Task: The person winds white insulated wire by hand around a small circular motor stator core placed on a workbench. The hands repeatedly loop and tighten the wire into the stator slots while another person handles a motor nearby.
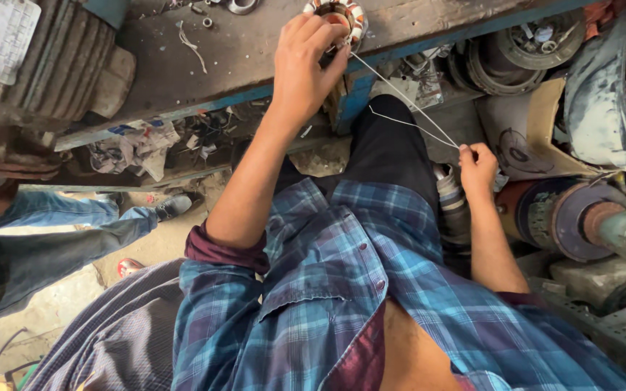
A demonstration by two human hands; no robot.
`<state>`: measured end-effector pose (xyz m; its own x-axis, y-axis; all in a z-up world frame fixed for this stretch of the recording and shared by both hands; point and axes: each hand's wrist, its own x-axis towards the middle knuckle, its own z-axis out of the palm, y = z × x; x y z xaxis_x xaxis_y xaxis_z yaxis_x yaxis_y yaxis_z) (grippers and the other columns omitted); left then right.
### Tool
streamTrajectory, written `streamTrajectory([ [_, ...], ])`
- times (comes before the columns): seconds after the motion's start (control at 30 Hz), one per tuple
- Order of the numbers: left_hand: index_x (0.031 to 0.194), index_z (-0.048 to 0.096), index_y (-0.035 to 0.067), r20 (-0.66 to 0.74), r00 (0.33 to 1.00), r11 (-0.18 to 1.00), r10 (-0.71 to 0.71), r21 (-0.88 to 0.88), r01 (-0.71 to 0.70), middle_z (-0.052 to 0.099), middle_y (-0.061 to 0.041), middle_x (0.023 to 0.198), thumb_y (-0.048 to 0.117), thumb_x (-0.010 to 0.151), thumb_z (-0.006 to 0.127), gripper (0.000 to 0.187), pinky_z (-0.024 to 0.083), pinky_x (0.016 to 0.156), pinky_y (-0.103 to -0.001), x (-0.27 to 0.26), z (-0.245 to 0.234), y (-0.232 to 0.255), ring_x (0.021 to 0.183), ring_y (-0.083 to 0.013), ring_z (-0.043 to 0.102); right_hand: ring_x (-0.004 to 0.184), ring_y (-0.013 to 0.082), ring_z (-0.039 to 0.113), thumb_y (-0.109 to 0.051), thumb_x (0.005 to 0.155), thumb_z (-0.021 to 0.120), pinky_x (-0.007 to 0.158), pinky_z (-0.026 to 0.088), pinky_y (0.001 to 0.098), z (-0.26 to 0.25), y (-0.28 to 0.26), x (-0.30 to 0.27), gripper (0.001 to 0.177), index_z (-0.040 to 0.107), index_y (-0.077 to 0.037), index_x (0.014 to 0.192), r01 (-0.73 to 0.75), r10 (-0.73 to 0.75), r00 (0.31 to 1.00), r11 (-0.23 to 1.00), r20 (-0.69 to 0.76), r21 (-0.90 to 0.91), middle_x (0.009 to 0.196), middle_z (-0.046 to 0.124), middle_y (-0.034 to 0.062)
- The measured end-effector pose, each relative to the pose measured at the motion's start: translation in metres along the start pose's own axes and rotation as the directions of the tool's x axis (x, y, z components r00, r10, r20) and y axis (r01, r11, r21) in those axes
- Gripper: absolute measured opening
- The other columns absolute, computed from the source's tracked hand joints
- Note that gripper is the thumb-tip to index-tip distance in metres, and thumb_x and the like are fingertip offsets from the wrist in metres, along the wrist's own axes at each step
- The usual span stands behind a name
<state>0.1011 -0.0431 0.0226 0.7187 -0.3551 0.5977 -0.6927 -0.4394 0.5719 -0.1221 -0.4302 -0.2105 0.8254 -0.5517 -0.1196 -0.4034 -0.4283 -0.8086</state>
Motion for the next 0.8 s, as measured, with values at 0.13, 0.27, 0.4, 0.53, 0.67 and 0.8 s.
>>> streamTrajectory([
  [0.13,0.109,0.075,0.013,0.098,0.995,0.999,-0.033,0.011,0.032,0.068,-0.005,0.104,0.011,0.09,0.081,0.02,0.046,0.099,-0.045,0.0,-0.001,-0.001,0.108,-0.0306,0.06,0.101,0.0293,0.063,-0.011,0.096,0.077,0.083,0.051,0.0377,0.002,-0.032,-0.008,0.025,0.064,0.003,0.113,0.321,-0.352,0.921,0.928,-0.167,-0.187,0.11,0.066,0.0167],
  [0.27,0.115,0.068,0.009,-0.054,0.997,0.995,0.059,-0.078,-0.063,0.066,-0.008,0.108,0.008,0.088,0.082,0.03,0.043,0.113,-0.047,-0.005,-0.001,0.001,0.117,-0.0347,0.06,0.102,0.03,0.063,-0.007,0.097,0.076,0.087,0.051,0.0407,0.017,-0.129,0.003,0.016,0.068,-0.001,0.109,0.436,-0.452,0.885,0.888,-0.111,-0.145,0.109,0.067,0.0138],
  [0.4,0.122,0.065,0.007,-0.049,0.998,0.988,0.045,-0.149,-0.052,0.066,-0.009,0.105,0.005,0.089,0.081,0.037,0.041,0.12,-0.05,-0.011,0.002,-0.005,0.11,-0.0332,0.064,0.102,0.0288,0.065,0.002,0.096,0.075,0.089,0.053,0.0371,0.038,-0.249,0.016,0.013,0.068,0.001,0.107,0.674,-0.688,0.724,0.719,0.038,0.168,0.118,0.065,0.0161],
  [0.53,0.123,0.063,0.003,-0.107,0.989,0.981,0.098,-0.159,-0.114,0.067,-0.012,0.107,0.005,0.087,0.078,0.039,0.04,0.12,-0.052,-0.01,-0.001,-0.003,0.111,-0.0339,0.064,0.108,0.0307,0.065,0.001,0.094,0.076,0.094,0.053,0.0403,0.053,-0.348,0.024,0.017,0.066,-0.001,0.108,0.836,-0.851,0.503,0.524,0.154,0.166,0.13,0.062,0.0189],
  [0.67,0.121,0.064,0.004,-0.139,0.988,0.977,0.074,-0.191,-0.1,0.068,-0.011,0.107,0.005,0.086,0.078,0.038,0.042,0.12,-0.05,-0.01,0.0,-0.003,0.112,-0.0329,0.064,0.108,0.0317,0.063,-0.007,0.099,0.079,0.096,0.051,0.044,0.051,-0.384,0.032,0.024,0.072,-0.005,0.122,0.826,-0.801,0.505,0.557,0.322,0.088,0.117,0.064,0.0151],
  [0.8,0.119,0.065,0.006,-0.155,0.985,0.971,0.069,-0.217,-0.102,0.068,-0.01,0.106,0.005,0.086,0.079,0.037,0.043,0.119,-0.049,-0.013,0.003,-0.009,0.109,-0.0314,0.065,0.115,0.0358,0.061,-0.008,0.095,0.078,0.097,0.049,0.0458,0.054,-0.377,0.039,0.023,0.072,-0.005,0.117,0.88,-0.812,0.405,0.471,0.419,0.064,0.125,0.063,0.015],
])
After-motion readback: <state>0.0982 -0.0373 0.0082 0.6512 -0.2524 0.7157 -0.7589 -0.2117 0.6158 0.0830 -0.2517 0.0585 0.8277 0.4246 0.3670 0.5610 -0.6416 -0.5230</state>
